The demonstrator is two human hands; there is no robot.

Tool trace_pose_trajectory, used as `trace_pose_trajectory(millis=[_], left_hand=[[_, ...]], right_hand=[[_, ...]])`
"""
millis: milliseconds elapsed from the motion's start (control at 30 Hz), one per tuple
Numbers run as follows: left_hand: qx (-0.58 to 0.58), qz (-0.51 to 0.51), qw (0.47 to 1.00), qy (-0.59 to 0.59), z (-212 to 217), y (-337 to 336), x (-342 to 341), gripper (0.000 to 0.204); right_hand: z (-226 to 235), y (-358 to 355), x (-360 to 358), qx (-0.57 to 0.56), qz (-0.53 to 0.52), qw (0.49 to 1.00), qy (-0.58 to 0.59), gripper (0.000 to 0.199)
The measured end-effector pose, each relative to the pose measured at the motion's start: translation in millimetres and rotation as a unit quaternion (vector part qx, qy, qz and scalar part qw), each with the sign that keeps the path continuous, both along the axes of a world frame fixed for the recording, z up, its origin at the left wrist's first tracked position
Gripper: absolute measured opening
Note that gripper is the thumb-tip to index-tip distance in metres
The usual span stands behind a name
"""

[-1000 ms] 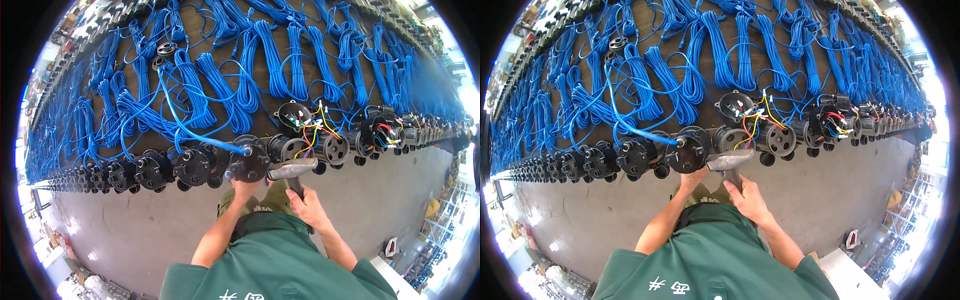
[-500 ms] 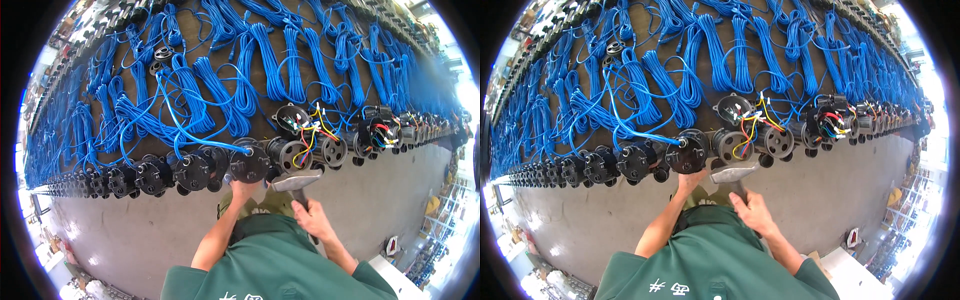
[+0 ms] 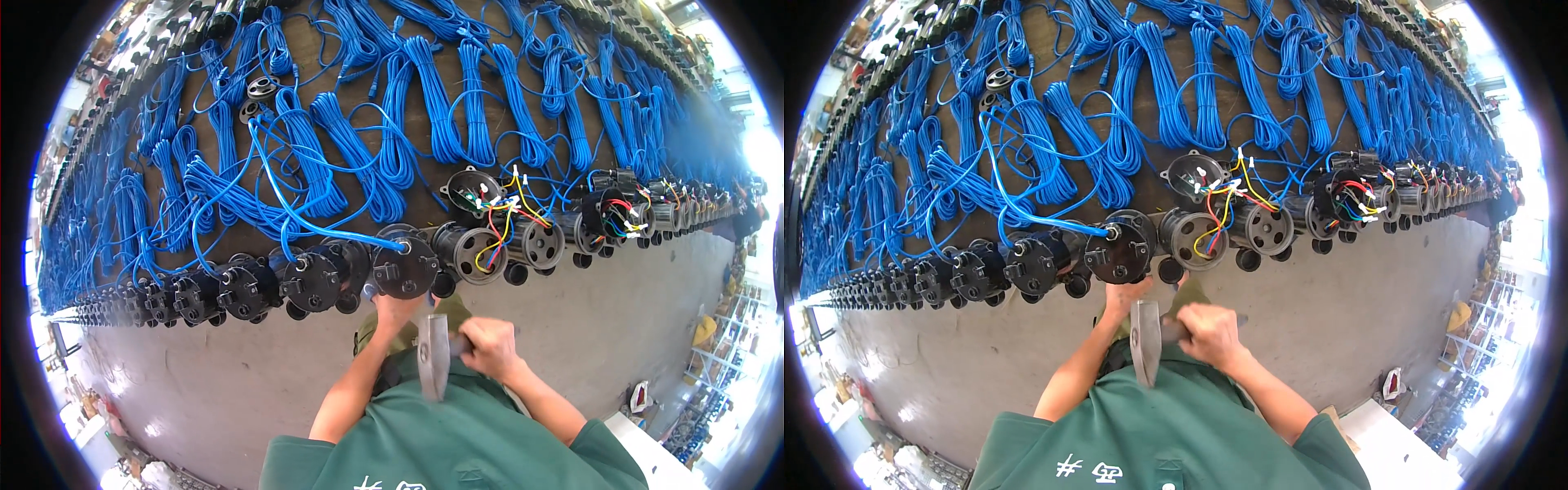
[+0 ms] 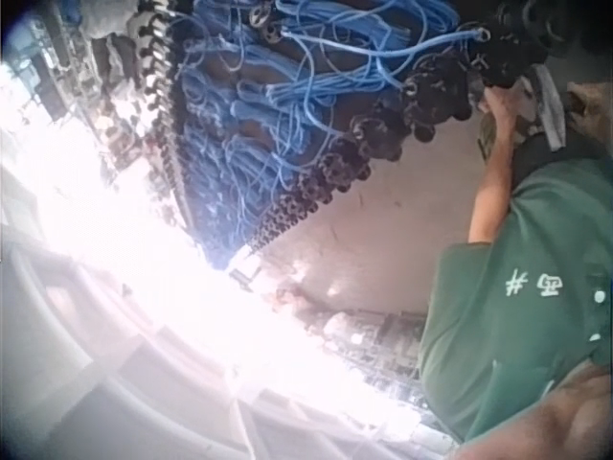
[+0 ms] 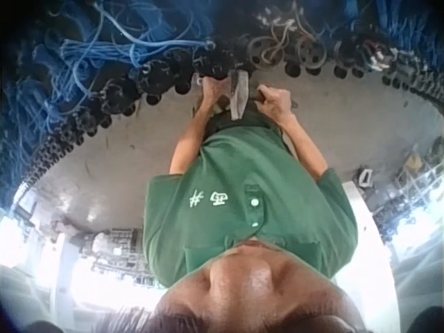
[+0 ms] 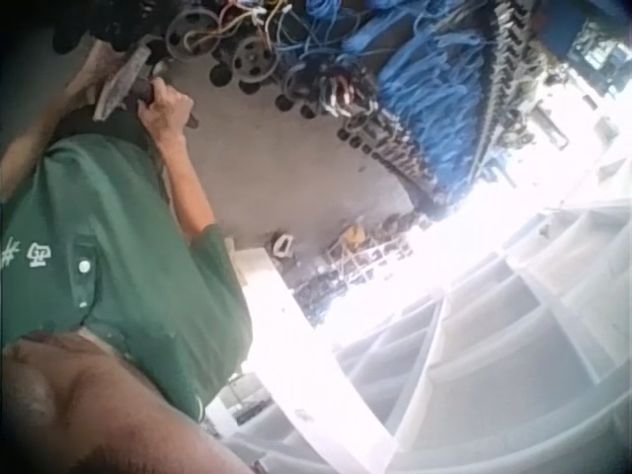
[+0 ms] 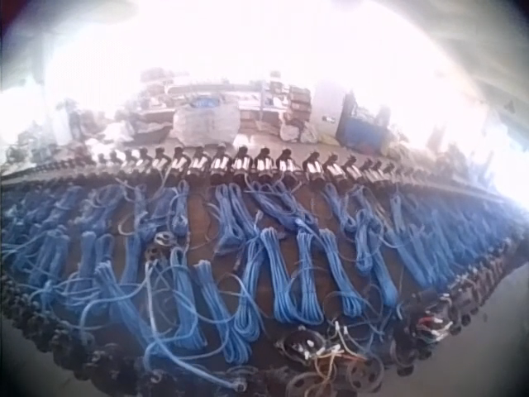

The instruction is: The person uses a hammer to secure parts on a series of industrial pumps, adjusts wiring, and checks components by hand while moving along a line of units in a warehouse.

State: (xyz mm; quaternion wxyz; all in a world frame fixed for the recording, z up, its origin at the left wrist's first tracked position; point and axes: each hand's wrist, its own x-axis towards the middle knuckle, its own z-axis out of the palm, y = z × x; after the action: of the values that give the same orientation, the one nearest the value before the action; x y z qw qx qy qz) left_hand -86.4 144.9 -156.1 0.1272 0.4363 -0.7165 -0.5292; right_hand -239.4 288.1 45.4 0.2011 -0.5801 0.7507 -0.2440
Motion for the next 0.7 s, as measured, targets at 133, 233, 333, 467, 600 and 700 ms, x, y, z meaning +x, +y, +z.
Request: trace_pose_trajectory(millis=[133,233,333,467,600,700], left_hand=[[-0.133,-0.032,0.989,0.064,7.9,-0.9,-7.8,0.057],[-0.011,-0.015,1.0,0.021,9.6,-3.2,-4.1,0.058],[-0.061,-0.01,0.998,-0.02,-24.1,-0.6,2.1,0.061],[-0.022,-0.006,1.0,0.001,-19.8,0.9,0.1,0.063],[0.025,0.024,0.999,0.021,7.4,-1.9,5.8,0.056],[0.136,0.031,0.989,-0.038,51.1,-9.7,15.7,0.053]], right_hand=[[-29.8,8.6,6.4,0.062,-0.093,0.994,0.001,0.027],[-9.6,8.6,4.0,-0.004,-0.03,0.999,-0.04,0.022],[-14.0,-0.3,-1.0,-0.01,-0.044,0.998,-0.053,0.017],[-29.5,6.1,-11.3,0.047,-0.074,0.996,0.005,0.02],[-5.3,23.8,1.2,0.04,-0.084,0.987,-0.134,0.021],[5.1,32.4,2.2,0.08,-0.145,0.965,-0.202,0.017]])
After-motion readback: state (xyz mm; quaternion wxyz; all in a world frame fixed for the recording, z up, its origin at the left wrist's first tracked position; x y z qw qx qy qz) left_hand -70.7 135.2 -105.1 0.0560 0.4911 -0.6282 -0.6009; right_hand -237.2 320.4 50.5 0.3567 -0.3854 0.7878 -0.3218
